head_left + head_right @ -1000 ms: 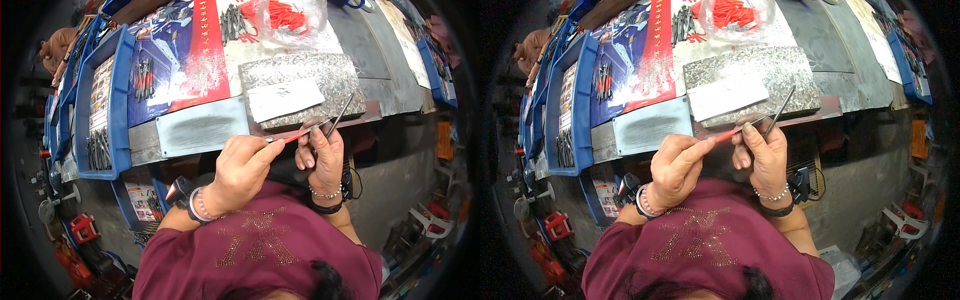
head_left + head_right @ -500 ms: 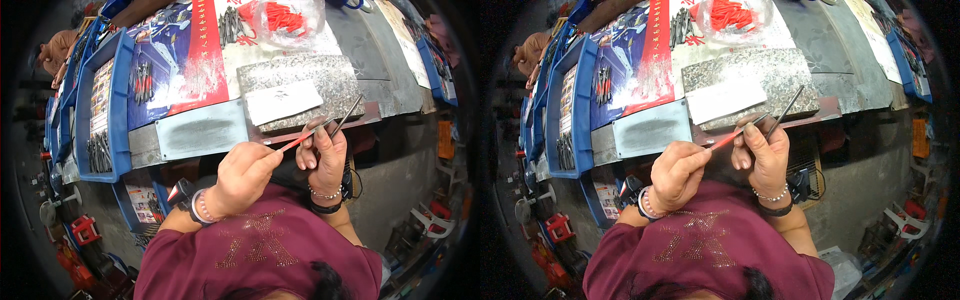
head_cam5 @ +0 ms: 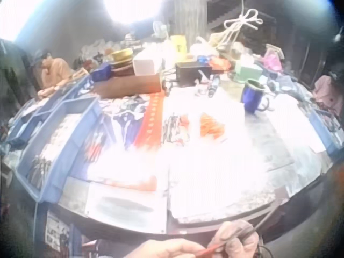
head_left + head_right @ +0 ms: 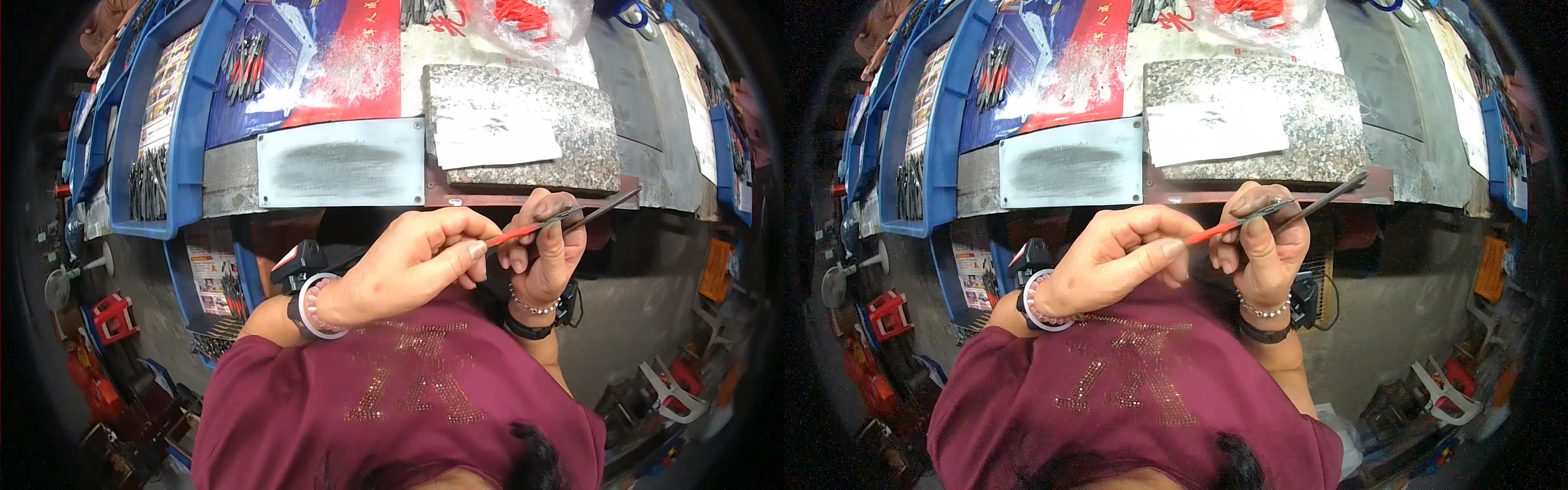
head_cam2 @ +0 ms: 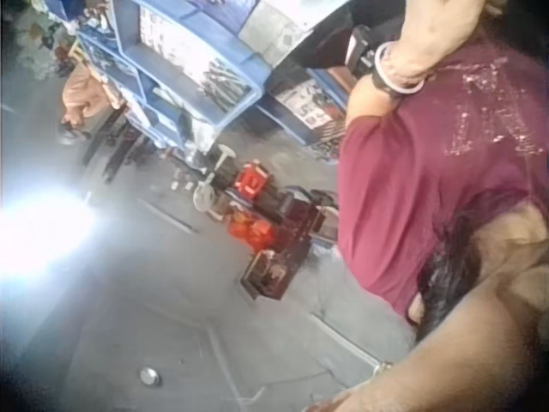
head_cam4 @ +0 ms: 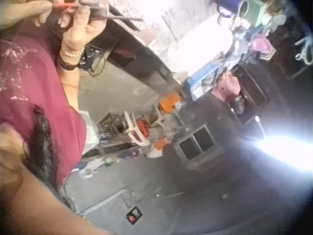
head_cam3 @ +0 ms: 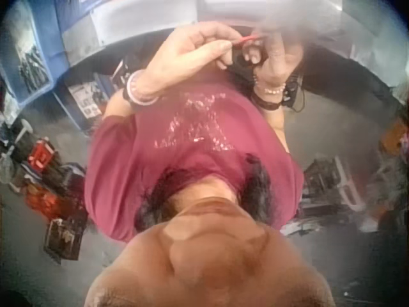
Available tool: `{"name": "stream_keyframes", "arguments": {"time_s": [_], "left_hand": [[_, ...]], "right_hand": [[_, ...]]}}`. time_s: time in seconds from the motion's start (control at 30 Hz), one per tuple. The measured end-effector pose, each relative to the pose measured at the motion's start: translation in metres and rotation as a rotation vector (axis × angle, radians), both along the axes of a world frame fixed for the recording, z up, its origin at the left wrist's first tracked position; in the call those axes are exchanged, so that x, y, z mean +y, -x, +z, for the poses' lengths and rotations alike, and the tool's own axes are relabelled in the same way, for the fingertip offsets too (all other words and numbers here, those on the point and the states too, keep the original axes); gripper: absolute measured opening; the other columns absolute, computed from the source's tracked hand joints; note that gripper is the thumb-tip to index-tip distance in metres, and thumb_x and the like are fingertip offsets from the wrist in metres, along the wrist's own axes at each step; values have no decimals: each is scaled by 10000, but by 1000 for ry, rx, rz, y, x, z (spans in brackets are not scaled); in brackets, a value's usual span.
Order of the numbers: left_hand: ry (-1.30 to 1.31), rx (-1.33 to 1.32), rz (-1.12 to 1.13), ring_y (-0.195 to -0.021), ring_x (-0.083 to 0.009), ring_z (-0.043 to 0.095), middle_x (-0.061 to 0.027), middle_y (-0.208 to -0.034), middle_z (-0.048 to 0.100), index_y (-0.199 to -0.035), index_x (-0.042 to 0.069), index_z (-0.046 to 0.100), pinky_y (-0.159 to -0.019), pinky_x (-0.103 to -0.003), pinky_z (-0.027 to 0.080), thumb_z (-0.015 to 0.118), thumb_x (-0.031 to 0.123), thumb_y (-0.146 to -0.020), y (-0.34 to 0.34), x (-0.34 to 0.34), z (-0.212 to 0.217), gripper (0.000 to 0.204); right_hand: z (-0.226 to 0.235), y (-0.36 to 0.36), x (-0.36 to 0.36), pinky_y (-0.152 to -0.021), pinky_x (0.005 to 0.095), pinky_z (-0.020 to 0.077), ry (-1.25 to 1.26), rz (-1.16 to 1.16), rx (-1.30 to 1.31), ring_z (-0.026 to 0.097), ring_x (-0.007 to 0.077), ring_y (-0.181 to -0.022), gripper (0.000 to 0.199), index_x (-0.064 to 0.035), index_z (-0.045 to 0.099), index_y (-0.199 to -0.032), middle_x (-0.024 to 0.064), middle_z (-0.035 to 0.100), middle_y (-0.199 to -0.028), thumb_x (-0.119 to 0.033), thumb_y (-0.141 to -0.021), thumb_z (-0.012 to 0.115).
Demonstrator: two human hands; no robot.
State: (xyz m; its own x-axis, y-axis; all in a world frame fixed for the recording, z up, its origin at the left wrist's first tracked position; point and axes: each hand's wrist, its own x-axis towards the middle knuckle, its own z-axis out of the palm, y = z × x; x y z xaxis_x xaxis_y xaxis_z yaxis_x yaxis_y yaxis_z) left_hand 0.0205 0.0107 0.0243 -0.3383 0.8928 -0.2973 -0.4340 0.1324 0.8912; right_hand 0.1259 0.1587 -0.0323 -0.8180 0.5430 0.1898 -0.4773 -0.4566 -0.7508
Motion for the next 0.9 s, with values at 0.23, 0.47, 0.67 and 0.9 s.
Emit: {"name": "stream_keyframes", "arguments": {"time_s": [0.23,0.47,0.67,0.9], "left_hand": [[33,-207,-13,-711,-73,592,-30,-802,631,-1137,-22,613,-664,-224,505,536,146,-991,3,-3,-5,236],[-20,-264,-4,-743,-77,583,-25,-835,617,-1173,-31,592,-702,-220,506,504,117,-996,2,-7,-9,247],[-42,-309,23,-807,-106,612,-52,-898,643,-1239,-39,574,-760,-252,522,486,100,-999,2,-9,-12,290],[-42,-276,18,-809,-124,627,-54,-884,656,-1233,-32,589,-760,-271,527,513,130,-996,4,-9,-16,297]], "right_hand": [[-2,-2,0,-397,191,389,-122,-6,12,446,71,-467,212,22,525,-997,124,536,-784,-165,-945,612],[-4,-1,-1,-397,189,386,-99,9,8,446,69,-463,233,17,523,-998,120,541,-776,-184,-943,626],[-10,3,-1,-392,190,377,-94,15,4,433,66,-452,220,16,515,-1004,109,529,-752,-180,-957,602],[-10,6,-2,-395,191,375,-74,31,-5,434,67,-459,205,16,513,-1000,103,525,-752,-167,-958,595]]}}
